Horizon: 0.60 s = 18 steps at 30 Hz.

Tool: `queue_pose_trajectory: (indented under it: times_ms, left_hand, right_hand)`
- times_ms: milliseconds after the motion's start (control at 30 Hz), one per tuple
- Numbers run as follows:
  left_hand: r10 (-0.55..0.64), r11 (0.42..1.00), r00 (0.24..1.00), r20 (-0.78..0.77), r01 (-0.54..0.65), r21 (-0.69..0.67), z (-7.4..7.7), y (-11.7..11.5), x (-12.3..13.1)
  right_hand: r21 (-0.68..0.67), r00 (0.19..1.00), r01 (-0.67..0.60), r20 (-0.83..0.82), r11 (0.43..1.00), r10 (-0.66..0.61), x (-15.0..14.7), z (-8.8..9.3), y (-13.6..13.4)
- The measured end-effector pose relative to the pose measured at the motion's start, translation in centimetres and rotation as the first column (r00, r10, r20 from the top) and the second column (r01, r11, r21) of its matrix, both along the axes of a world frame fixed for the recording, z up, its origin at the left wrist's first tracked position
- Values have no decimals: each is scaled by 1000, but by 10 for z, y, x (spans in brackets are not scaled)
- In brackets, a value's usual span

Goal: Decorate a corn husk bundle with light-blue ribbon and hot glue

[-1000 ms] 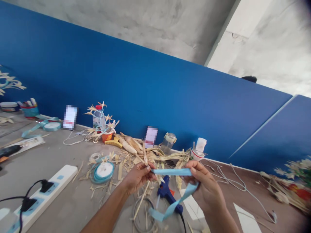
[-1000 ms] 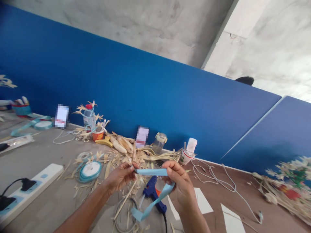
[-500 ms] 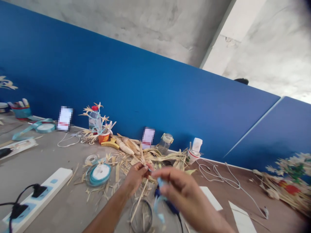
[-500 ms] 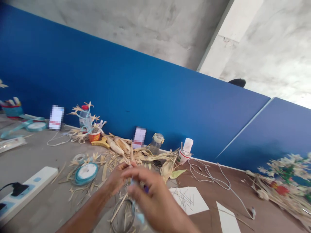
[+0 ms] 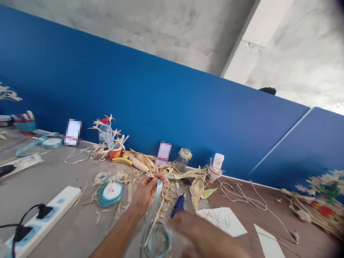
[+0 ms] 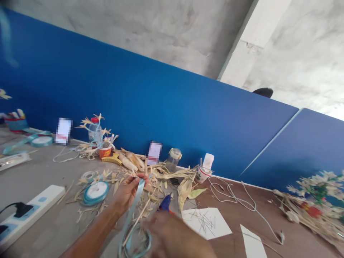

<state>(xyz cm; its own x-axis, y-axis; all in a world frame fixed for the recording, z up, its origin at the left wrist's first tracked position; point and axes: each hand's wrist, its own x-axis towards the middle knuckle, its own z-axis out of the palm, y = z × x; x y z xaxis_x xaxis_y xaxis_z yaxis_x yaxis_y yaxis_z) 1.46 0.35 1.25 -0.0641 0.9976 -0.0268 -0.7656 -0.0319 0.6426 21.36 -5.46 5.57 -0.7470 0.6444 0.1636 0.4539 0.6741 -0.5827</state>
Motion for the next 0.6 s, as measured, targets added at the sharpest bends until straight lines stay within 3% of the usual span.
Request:
queue_pose_trajectory:
  times_ms: [67, 100, 167, 233, 333, 467, 600]
  left_hand:
    - [-16, 1000, 1000, -5, 16, -16, 2, -1, -2]
    - [-25, 999, 1000, -11, 25, -21, 4, -3, -3]
    - [-39, 999, 999, -23, 38, -31, 6, -5, -3]
    - [-53, 998, 998, -27, 52, -35, 8, -7, -3]
    - [-92, 996, 996, -5, 92, -21, 9, -8, -3]
    - [-131, 991, 991, 12, 131, -14, 9, -8, -1]
    - [-76, 996, 996, -53, 73, -50, 9, -7, 2]
  right_hand:
    - [-39, 987, 160, -26, 986, -161, -10, 19, 23]
    - [-71, 949, 294, -99, 953, -300, -15, 20, 32]
    - [-126, 884, 385, -235, 914, -405, -27, 10, 49]
    - [-206, 843, 357, -349, 911, -409, -39, -8, 62]
    - [-337, 792, 196, -500, 921, -351, -54, -29, 73]
    - [-445, 716, 73, -600, 892, -358, -61, -34, 77]
    - [-506, 655, 26, -643, 862, -397, -64, -34, 80]
